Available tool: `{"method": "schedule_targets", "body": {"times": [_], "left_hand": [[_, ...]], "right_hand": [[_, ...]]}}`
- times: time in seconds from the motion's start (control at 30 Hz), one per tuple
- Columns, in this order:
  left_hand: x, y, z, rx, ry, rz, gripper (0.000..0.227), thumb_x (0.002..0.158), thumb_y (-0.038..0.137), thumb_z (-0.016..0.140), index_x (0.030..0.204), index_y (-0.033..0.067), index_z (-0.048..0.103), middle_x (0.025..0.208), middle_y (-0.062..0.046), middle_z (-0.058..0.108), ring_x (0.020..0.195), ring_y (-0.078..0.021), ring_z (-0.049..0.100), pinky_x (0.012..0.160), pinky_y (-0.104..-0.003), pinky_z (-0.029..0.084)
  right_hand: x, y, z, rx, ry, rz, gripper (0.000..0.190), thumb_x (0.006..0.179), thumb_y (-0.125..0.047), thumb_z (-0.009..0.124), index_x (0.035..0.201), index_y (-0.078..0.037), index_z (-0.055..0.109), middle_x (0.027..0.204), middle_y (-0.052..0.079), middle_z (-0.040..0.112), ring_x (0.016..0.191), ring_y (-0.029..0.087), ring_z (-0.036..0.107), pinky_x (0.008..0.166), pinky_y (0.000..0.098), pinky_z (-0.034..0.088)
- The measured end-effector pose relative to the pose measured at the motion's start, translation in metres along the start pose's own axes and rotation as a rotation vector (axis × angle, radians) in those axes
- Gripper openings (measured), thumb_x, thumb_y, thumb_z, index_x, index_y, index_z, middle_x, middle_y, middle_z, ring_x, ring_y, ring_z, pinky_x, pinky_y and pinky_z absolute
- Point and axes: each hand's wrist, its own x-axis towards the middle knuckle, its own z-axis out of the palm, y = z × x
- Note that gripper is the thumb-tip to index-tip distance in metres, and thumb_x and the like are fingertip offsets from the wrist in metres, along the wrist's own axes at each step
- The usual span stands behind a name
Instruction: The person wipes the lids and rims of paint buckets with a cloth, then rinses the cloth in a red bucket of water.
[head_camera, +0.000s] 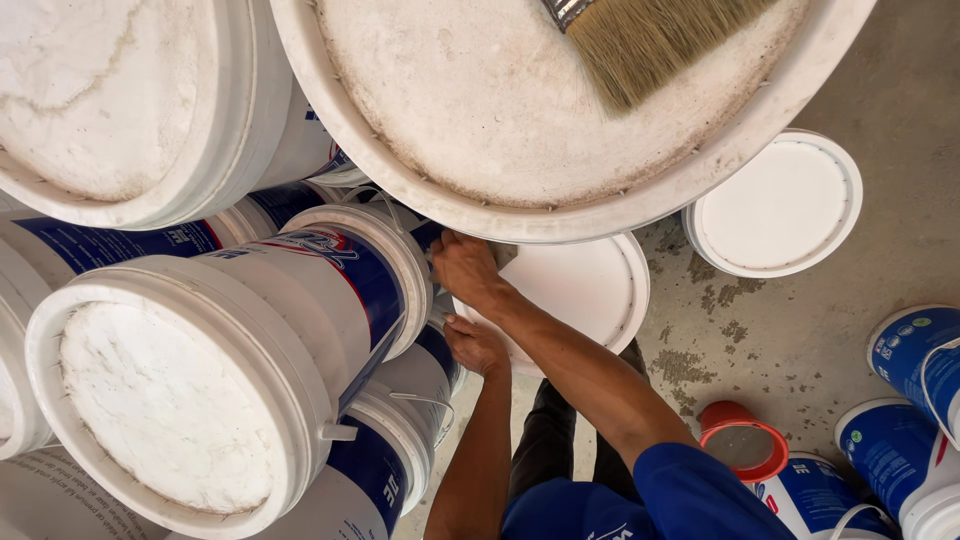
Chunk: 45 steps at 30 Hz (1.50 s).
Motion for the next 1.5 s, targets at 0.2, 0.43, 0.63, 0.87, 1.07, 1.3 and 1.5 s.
{"method": "schedule_targets", "body": {"times": [0.2, 0.43, 0.63, 0.87, 1.07, 1.3, 1.5], "left_hand": [[0.001, -0.003, -0.001, 0.007, -0.045, -0.04, 0.057, 0.118, 0.054, 0.035, 0.119, 0.006, 0.067, 0.118, -0.024, 0.071, 0.116, -0.047, 0.067, 0.105, -0.057, 0.052], [-0.005, -0.003, 0.002, -0.032, -0.061, -0.068, 0.054, 0.117, 0.055, 0.036, 0.12, 0.0113, 0.067, 0.117, -0.019, 0.072, 0.114, -0.0438, 0.069, 0.103, -0.055, 0.054], [-0.005, 0.005, 0.004, -0.022, 0.015, -0.008, 0.054, 0.118, 0.052, 0.038, 0.102, 0.0086, 0.065, 0.097, -0.019, 0.07, 0.099, -0.0444, 0.071, 0.094, -0.054, 0.056], [-0.003, 0.007, 0.004, -0.011, 0.046, 0.029, 0.05, 0.118, 0.05, 0.041, 0.099, 0.0105, 0.064, 0.093, -0.017, 0.069, 0.096, -0.0431, 0.07, 0.09, -0.053, 0.056], [-0.005, 0.011, -0.004, 0.011, 0.012, 0.044, 0.052, 0.118, 0.049, 0.038, 0.097, 0.0085, 0.062, 0.094, -0.019, 0.068, 0.097, -0.0449, 0.07, 0.089, -0.056, 0.056], [-0.002, 0.004, 0.003, 0.02, -0.012, 0.023, 0.051, 0.117, 0.051, 0.037, 0.099, 0.0105, 0.062, 0.096, -0.017, 0.069, 0.097, -0.0449, 0.071, 0.091, -0.056, 0.056], [-0.006, 0.007, 0.0, 0.01, 0.01, 0.012, 0.051, 0.117, 0.053, 0.038, 0.098, 0.012, 0.062, 0.093, -0.017, 0.068, 0.097, -0.0446, 0.071, 0.089, -0.056, 0.057]], "right_hand": [[-0.029, 0.031, -0.013, 0.129, -0.056, -0.075, 0.004, 0.087, -0.013, 0.063, 0.09, -0.015, 0.065, 0.085, 0.005, 0.055, 0.088, 0.025, 0.059, 0.082, 0.0408, 0.042], [-0.128, 0.153, -0.088, -0.216, -0.142, 0.436, 0.021, 0.108, -0.016, 0.062, 0.118, 0.001, 0.069, 0.105, 0.016, 0.056, 0.111, 0.034, 0.055, 0.096, 0.0424, 0.041], [-0.094, 0.148, -0.035, -0.086, 0.118, 0.563, 0.044, 0.086, -0.011, 0.078, 0.129, -0.004, 0.071, 0.126, 0.011, 0.073, 0.112, 0.035, 0.067, 0.104, 0.0516, 0.041], [-0.062, 0.101, 0.0, -0.084, 0.012, 0.373, 0.005, 0.092, -0.012, 0.066, 0.095, -0.008, 0.068, 0.091, 0.011, 0.065, 0.09, 0.033, 0.065, 0.088, 0.0488, 0.041], [-0.014, -0.007, 0.032, 0.061, -0.053, 0.079, 0.026, 0.097, -0.013, 0.05, 0.079, -0.008, 0.067, 0.088, 0.009, 0.056, 0.092, 0.029, 0.047, 0.084, 0.0504, 0.03], [-0.021, 0.045, 0.0, -0.011, -0.112, -0.003, 0.007, 0.091, -0.017, 0.063, 0.087, -0.013, 0.066, 0.1, 0.007, 0.061, 0.111, 0.032, 0.057, 0.084, 0.0511, 0.033], [-0.056, 0.112, -0.036, -0.096, -0.084, 0.191, 0.009, 0.091, -0.023, 0.065, 0.099, -0.024, 0.067, 0.103, -0.002, 0.063, 0.108, 0.029, 0.06, 0.082, 0.0494, 0.034]]}}
